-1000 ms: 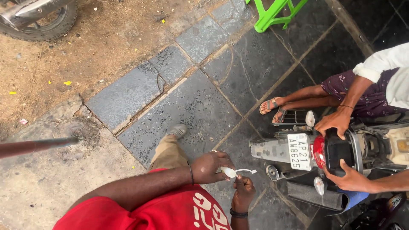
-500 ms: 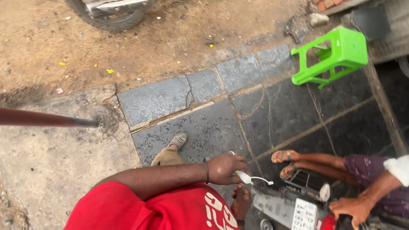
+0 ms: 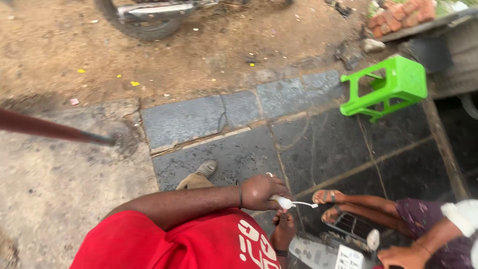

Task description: Repairing the rear tail light assembly of a motorcycle using adhesive glue.

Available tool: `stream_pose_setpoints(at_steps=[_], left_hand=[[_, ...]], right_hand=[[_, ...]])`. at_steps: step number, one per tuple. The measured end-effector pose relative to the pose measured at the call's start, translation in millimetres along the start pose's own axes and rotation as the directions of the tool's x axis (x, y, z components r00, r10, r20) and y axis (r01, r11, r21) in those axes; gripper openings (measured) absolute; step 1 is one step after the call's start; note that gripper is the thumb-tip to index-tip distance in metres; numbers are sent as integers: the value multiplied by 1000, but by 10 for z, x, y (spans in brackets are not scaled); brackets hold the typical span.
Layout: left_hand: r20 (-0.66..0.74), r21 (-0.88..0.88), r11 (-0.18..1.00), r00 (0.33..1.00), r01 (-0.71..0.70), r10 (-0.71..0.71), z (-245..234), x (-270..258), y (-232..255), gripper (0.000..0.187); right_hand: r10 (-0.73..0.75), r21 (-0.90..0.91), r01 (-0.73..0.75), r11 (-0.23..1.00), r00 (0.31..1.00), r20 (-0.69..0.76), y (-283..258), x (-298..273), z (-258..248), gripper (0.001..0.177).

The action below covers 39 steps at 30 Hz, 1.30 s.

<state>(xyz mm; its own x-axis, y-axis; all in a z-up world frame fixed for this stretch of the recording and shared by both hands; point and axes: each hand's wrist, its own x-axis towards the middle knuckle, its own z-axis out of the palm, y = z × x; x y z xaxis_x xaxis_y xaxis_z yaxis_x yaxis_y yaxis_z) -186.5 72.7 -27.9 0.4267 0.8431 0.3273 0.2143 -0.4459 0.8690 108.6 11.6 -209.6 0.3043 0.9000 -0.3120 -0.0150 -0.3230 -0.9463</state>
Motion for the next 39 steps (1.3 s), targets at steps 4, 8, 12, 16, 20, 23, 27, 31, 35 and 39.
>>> stream_pose_setpoints(at_steps=[4, 8, 12, 16, 20, 23, 27, 31, 35, 39], left_hand=[[175, -17, 991, 976, -131, 132, 290, 71, 59, 36], [330, -138, 975, 920, -177, 213, 552, 133, 372, 37], [442, -220, 953, 849, -210, 289, 901, 188, 603, 40], [563, -301, 927, 743, -225, 363, 1435, 98, 818, 37], [655, -307, 935, 673, -177, 342, 1907, 8, 1057, 36], [693, -291, 943, 644, -159, 323, 2191, -51, 1227, 35], [609, -365, 900, 670, -237, 424, 2439, -26, 1284, 34], [613, -378, 897, 665, -227, 427, 2646, 107, 1311, 37], [762, -240, 971, 617, -18, 200, 2885, 335, 1388, 41], [731, -338, 938, 607, -74, 312, 3230, 699, 1333, 51]], right_hand=[[-16, 75, 29, 997, 987, -162, -1, -371, -154, 36], [-61, 0, 63, 998, 963, -263, 25, -1054, -436, 47], [22, 141, 33, 989, 928, -372, 190, -1503, -693, 46], [1, 208, 111, 972, 880, -474, 206, -2048, -959, 45], [-21, 232, 169, 958, 848, -529, 91, -2506, -1219, 43], [-31, 238, 192, 952, 835, -549, -12, -2757, -1364, 40], [-58, 189, 169, 967, 873, -485, -252, -2895, -1439, 33], [-58, 232, 167, 958, 908, -414, -485, -2714, -1559, 17], [-25, 517, 168, 840, 962, -272, -900, -2503, -1717, 34], [-107, 614, 250, 748, 960, -260, -758, -2186, -1993, 40]])
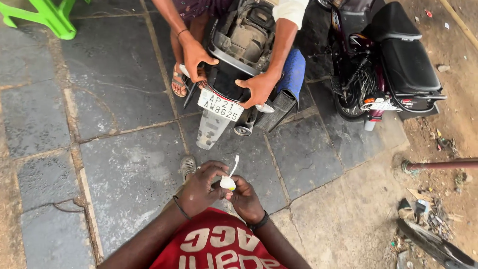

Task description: Repairing the rear tail light assembly of a motorcycle using adhesive glue.

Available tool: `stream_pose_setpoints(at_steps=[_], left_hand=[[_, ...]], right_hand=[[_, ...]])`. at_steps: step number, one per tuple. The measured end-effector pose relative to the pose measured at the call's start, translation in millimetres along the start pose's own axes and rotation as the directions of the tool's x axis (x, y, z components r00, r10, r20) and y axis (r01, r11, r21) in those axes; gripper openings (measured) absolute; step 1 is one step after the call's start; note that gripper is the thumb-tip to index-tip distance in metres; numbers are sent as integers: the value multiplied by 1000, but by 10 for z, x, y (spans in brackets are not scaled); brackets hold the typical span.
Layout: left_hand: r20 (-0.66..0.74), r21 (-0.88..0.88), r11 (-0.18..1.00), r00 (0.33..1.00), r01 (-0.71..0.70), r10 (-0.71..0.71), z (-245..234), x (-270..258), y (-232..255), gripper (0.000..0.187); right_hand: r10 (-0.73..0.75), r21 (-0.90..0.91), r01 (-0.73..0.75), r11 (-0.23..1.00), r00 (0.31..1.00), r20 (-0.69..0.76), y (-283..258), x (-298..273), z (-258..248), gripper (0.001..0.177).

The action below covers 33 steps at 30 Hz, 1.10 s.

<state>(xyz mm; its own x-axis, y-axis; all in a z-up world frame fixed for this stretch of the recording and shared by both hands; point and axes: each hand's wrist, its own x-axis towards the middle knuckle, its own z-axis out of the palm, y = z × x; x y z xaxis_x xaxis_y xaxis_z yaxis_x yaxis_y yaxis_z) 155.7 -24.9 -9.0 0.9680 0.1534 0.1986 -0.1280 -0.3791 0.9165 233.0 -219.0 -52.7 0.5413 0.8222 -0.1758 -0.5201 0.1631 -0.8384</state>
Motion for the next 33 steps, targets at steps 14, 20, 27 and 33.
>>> stream_pose_setpoints(at_steps=[14, 20, 27, 33], left_hand=[[-64, -147, 989, 998, -20, 10, -623, 1477, -533, 45], [-86, -181, 981, 995, -65, 50, -789, 1685, -686, 54], [-35, -157, 924, 933, 349, -358, -759, 1640, -1565, 52], [-41, 274, 823, 861, 498, -508, -646, 1109, -2875, 50]], right_hand=[[-170, -11, 170, 985, 985, -26, -445, 1575, -423, 35], [-196, -101, 185, 978, 974, -112, -639, 1871, -412, 33], [-475, -500, 277, 820, 818, -325, -756, 2244, -864, 33], [-782, -988, 72, 135, 620, -62, -841, 2606, -895, 32]])
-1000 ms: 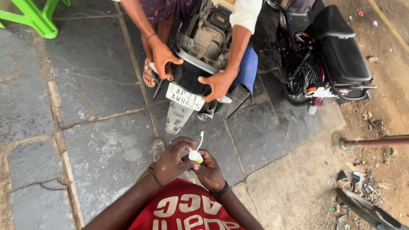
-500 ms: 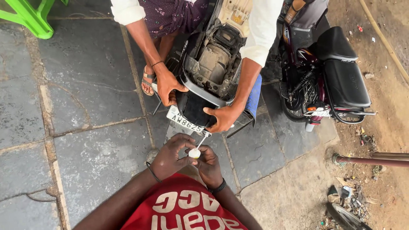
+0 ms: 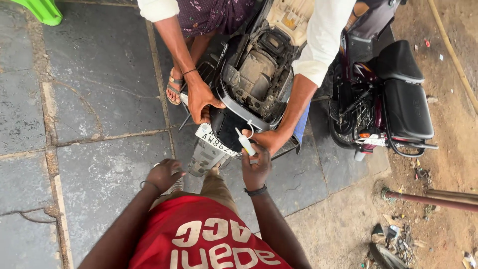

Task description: Repairing the rear tail light assembly of a motorcycle using adhesive glue.

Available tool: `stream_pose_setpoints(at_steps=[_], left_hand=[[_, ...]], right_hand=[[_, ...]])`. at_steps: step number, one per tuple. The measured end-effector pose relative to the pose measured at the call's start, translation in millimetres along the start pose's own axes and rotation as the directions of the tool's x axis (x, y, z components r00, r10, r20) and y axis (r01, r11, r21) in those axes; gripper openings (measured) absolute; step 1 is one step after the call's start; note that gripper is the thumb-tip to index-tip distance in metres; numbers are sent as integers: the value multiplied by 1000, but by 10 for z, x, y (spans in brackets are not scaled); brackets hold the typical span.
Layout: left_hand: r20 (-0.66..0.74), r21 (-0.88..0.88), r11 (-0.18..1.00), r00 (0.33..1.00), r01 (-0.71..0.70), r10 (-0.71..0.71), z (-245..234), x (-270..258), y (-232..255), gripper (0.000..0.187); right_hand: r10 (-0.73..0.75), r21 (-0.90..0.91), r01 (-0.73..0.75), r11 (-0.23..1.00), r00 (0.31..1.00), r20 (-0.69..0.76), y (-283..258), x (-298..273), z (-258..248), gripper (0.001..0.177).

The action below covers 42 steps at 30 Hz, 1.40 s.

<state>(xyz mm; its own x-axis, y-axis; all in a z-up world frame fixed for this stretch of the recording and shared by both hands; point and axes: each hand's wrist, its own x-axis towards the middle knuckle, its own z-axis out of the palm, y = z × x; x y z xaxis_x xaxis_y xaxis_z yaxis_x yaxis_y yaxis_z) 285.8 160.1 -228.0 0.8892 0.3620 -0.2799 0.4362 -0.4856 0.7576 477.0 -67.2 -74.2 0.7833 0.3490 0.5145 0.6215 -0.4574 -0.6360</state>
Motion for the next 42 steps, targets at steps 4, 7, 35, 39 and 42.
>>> stream_pose_setpoints(at_steps=[4, 7, 35, 39, 42], left_hand=[[43, 40, 977, 977, 209, -211, 521, -239, -1384, 50], [101, 10, 896, 891, 445, -443, 606, -596, -1772, 55], [142, -28, 835, 829, 549, -541, 766, -573, -1781, 50], [139, -12, 836, 829, 548, -542, 787, -593, -1813, 50], [153, -32, 818, 812, 574, -563, 748, -596, -1745, 50]], right_hand=[[-75, -9, 75, 997, 997, 31, -62, 79, 216, 33], [-76, -1, 76, 997, 994, 83, -174, 127, 250, 31], [-237, -120, 264, 957, 950, 202, -59, 393, 446, 31], [-289, -118, 310, 943, 942, 168, -109, 453, 446, 33], [-238, -113, 260, 959, 954, 182, -105, 477, 471, 30]])
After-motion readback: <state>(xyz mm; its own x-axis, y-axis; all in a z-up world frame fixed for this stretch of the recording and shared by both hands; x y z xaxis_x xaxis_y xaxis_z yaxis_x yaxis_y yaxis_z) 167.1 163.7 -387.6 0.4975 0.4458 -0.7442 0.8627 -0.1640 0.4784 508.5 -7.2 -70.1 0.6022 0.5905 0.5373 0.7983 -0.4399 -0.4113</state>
